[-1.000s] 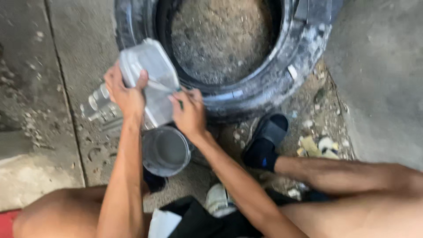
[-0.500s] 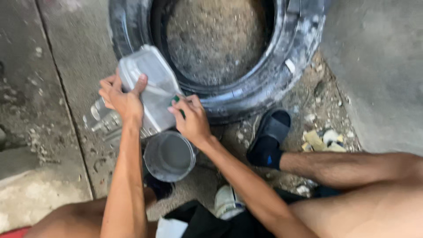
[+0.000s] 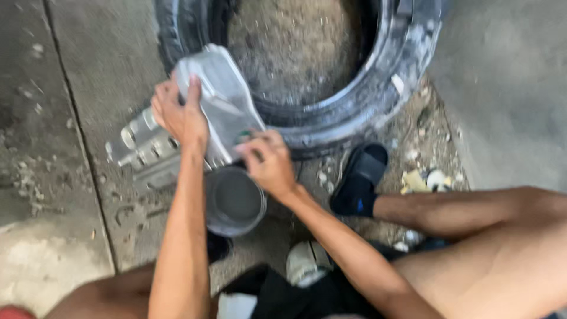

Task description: The person sits on the ground and scrubs an aluminum engine valve cover with a green scouring pad, dipping the pad in a bucket of water and working over the cover's surfaces and holes, turning the cover over to scrub other sides.

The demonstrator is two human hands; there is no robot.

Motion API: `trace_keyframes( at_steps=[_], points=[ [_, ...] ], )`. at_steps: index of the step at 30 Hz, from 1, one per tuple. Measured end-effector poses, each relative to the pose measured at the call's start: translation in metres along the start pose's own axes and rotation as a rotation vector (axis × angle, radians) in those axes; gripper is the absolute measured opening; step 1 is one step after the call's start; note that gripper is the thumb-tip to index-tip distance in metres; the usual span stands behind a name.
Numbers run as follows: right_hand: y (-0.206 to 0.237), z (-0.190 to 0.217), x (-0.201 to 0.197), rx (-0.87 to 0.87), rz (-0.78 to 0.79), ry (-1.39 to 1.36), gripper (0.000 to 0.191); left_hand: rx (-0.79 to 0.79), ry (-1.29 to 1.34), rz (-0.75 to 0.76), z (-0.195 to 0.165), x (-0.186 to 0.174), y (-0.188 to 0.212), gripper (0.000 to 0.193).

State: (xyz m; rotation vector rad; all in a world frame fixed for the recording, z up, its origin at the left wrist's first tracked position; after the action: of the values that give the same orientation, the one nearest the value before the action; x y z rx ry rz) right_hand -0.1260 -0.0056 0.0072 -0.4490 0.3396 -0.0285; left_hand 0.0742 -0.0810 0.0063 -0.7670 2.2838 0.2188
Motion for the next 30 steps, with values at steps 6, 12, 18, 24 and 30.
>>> trace_keyframes(
  at_steps=[6, 12, 18, 24, 30],
  points=[
    [-0.002, 0.007, 0.006, -0.042, 0.010, -0.067, 0.017, -0.006, 0.047, -0.002, 0.001, -0.003, -0.001, 0.048],
    [-0.007, 0.005, -0.001, -0.002, -0.056, 0.040, 0.010, -0.012, 0.026, -0.052, -0.001, -0.001, -0.004, 0.050],
    [-0.003, -0.004, -0.001, 0.083, -0.081, 0.063, 0.019, 0.060, -0.014, -0.071, -0.007, -0.004, -0.001, 0.047],
    [-0.010, 0.007, -0.001, -0.019, -0.025, 0.017, 0.025, -0.040, 0.102, -0.063, 0.001, -0.001, 0.001, 0.044],
    [-0.011, 0.004, 0.004, -0.037, 0.003, -0.009, 0.017, 0.022, 0.145, -0.075, -0.006, 0.000, 0.002, 0.036]
  ],
)
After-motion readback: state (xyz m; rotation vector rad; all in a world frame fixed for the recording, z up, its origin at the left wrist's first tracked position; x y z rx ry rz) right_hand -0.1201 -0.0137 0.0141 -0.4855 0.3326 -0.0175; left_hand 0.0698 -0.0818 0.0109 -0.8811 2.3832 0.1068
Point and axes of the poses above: each hand's wrist, its own y-axis away from the middle knuckle, its own x-axis out of the palm, z = x × y, the point moved 10 cm from there along -y, towards the middle knuckle, and after that the axes turned 6 degrees about -x, right-handed, at the moved point
